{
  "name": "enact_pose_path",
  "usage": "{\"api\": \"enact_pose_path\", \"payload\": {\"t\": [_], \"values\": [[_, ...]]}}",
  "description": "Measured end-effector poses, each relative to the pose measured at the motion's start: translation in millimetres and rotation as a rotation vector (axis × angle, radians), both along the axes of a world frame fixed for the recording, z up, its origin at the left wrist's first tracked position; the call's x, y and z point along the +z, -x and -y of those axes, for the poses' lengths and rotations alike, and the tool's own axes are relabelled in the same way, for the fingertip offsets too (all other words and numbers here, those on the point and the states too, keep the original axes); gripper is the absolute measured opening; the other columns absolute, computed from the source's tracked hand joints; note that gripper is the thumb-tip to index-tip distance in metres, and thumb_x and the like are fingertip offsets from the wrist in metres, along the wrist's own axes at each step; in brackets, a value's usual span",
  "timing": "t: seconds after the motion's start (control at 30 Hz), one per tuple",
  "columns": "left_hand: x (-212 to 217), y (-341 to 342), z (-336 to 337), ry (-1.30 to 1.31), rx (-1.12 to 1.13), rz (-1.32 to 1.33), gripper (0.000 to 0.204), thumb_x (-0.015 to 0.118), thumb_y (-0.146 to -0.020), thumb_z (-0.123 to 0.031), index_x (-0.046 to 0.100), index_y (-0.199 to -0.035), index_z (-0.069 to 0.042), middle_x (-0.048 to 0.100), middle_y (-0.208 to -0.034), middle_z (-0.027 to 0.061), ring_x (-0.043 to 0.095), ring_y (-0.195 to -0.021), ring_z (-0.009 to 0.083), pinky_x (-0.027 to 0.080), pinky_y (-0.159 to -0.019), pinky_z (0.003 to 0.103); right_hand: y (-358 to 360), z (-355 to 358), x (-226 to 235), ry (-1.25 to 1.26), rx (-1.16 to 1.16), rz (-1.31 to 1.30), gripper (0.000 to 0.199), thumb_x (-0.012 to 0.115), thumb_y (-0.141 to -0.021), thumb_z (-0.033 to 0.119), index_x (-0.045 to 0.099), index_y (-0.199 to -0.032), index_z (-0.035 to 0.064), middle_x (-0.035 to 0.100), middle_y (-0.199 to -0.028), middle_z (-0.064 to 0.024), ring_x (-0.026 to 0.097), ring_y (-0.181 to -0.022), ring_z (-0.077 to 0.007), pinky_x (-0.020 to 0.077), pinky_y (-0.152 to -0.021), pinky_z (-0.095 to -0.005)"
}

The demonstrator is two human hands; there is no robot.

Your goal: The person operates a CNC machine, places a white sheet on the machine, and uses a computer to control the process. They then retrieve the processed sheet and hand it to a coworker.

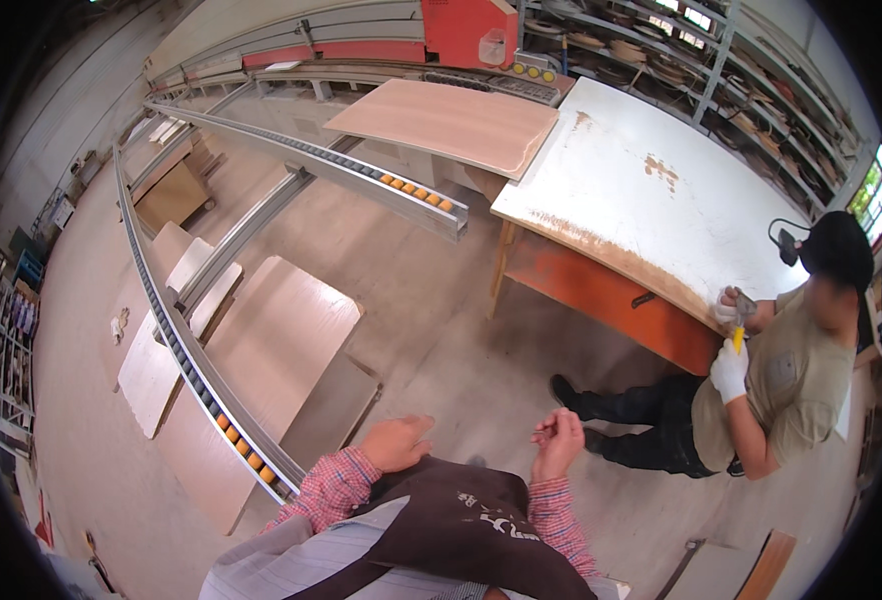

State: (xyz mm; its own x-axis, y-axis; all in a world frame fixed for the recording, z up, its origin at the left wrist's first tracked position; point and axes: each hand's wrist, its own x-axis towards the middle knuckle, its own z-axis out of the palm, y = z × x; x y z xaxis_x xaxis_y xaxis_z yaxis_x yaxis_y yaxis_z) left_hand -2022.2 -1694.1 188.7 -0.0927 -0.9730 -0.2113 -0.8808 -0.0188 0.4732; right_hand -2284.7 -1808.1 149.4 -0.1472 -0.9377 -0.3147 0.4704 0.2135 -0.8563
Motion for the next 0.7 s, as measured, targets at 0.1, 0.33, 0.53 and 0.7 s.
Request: {"api": "enact_pose_path", "payload": {"t": [0.1, 0.33, 0.53, 0.7], "values": [[11, 2, 31, -0.054, -0.020, -0.038, 0.041, 0.059, -0.096, -0.033, 0.054, -0.128, -0.009, 0.066, -0.110, 0.0189, 0.065, -0.096, 0.0406, 0.053, -0.080, 0.049, -33, 2, 6, 0.066, 0.061, 0.018, 0.017, 0.056, -0.101, 0.017, 0.060, -0.090, 0.0039, 0.058, -0.074, -0.0031, 0.059, -0.060, -0.0135, 0.0467, -0.049, -0.0249], [-2, -26, 115, 0.061, -0.097, -0.126, 0.040, 0.059, -0.095, -0.031, 0.056, -0.126, -0.006, 0.066, -0.110, 0.0200, 0.064, -0.099, 0.0414, 0.052, -0.081, 0.050, -50, 58, 8, 0.219, 0.290, -0.236, 0.020, 0.057, -0.101, 0.016, 0.063, -0.092, 0.0003, 0.062, -0.075, -0.0033, 0.060, -0.065, -0.0107, 0.0462, -0.056, -0.0237], [26, -63, 245, 0.306, -0.109, -0.199, 0.036, 0.061, -0.092, -0.023, 0.054, -0.123, -0.005, 0.063, -0.103, 0.0197, 0.063, -0.096, 0.0404, 0.050, -0.079, 0.050, -57, 117, -20, -0.004, 0.459, -0.389, 0.018, 0.059, -0.100, 0.020, 0.066, -0.095, 0.0037, 0.068, -0.081, -0.0021, 0.065, -0.072, -0.0096, 0.0483, -0.059, -0.0229], [47, -99, 339, 0.714, -0.090, -0.363, 0.037, 0.065, -0.090, -0.019, 0.058, -0.123, -0.002, 0.065, -0.103, 0.0190, 0.063, -0.095, 0.0394, 0.051, -0.082, 0.047, -87, 149, -13, 0.091, 0.600, -0.613, 0.020, 0.061, -0.097, 0.020, 0.067, -0.098, 0.0010, 0.070, -0.081, -0.0063, 0.066, -0.075, -0.0135, 0.0499, -0.064, -0.0275]]}}
